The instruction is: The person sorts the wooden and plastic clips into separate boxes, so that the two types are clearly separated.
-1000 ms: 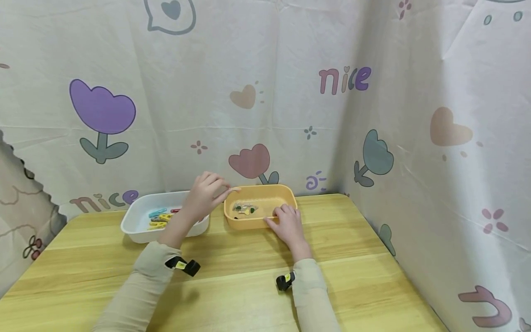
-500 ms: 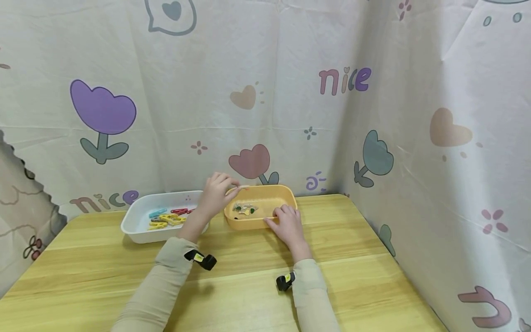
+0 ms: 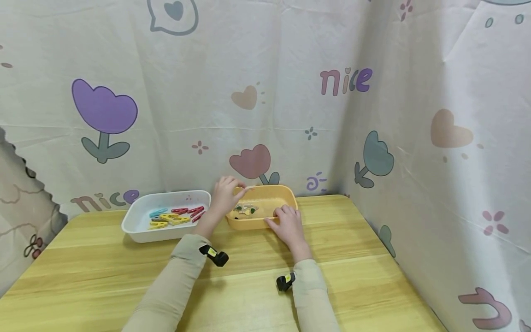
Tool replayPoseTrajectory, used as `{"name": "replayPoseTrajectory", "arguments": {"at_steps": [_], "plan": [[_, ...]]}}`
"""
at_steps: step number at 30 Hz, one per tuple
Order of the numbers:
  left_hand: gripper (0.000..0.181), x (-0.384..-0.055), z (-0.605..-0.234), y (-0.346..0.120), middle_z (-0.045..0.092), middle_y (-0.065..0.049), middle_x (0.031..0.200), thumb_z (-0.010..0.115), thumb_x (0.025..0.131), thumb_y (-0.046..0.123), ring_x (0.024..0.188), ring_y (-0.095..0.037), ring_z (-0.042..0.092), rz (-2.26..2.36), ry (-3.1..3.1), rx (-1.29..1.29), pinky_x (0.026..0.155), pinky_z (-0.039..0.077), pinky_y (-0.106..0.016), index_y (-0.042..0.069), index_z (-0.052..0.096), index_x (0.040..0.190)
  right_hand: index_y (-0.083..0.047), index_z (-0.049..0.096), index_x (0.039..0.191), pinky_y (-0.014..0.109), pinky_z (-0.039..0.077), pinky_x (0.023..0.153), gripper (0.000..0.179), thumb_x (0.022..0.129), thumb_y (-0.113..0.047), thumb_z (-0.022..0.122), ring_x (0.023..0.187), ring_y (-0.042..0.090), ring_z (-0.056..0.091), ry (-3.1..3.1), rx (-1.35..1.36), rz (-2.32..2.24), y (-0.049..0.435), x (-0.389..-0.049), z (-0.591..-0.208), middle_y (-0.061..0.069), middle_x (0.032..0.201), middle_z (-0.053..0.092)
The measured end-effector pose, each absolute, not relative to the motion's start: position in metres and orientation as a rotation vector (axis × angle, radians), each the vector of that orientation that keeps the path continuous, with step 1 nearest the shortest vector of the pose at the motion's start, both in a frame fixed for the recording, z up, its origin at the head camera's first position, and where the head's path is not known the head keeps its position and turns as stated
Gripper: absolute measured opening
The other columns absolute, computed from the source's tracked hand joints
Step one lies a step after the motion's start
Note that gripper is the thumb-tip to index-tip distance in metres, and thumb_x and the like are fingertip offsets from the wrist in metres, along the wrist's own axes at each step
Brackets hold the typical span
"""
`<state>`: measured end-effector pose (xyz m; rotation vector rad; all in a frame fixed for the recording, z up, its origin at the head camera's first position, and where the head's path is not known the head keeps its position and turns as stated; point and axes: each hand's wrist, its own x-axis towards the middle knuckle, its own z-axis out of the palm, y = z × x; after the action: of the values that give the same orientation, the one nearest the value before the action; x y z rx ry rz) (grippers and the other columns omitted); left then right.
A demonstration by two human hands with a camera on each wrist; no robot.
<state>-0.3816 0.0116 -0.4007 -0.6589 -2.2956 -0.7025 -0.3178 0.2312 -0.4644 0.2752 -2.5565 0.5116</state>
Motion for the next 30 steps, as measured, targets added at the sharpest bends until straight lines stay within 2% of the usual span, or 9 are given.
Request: {"name": "replayPoseTrajectory", "arguments": {"at_steps": [11,30], "plan": [[0.017,-0.392,-0.415,0.024,0.068,-0.001,0.101,0.07,0.089,0.033,0.099,-0.023,0.055,-0.806,-2.398,-0.51,0.084,0.044,-0.04,0.017,0.071,0.095,-0.014,0.065,0.089,0.045,0.037,0.089,0.032,0.085,-0.045,0.071,0.089,0.023,0.052,-2.56,0.279,0.504,0.23,-0.316,-0.462,0.0,0.086,0.057],[0.023,-0.401,-0.432,0.046,0.068,-0.003,0.1,0.07,0.088,0.039,0.101,-0.027,0.055,-0.899,-2.433,-0.328,0.084,0.042,-0.043,0.016,0.071,0.092,-0.014,0.064,0.088,0.046,0.037,0.091,0.033,0.084,-0.046,0.071,0.088,0.023,0.051,-2.564,0.268,0.506,0.231,-0.316,-0.464,0.0,0.086,0.057]]}}
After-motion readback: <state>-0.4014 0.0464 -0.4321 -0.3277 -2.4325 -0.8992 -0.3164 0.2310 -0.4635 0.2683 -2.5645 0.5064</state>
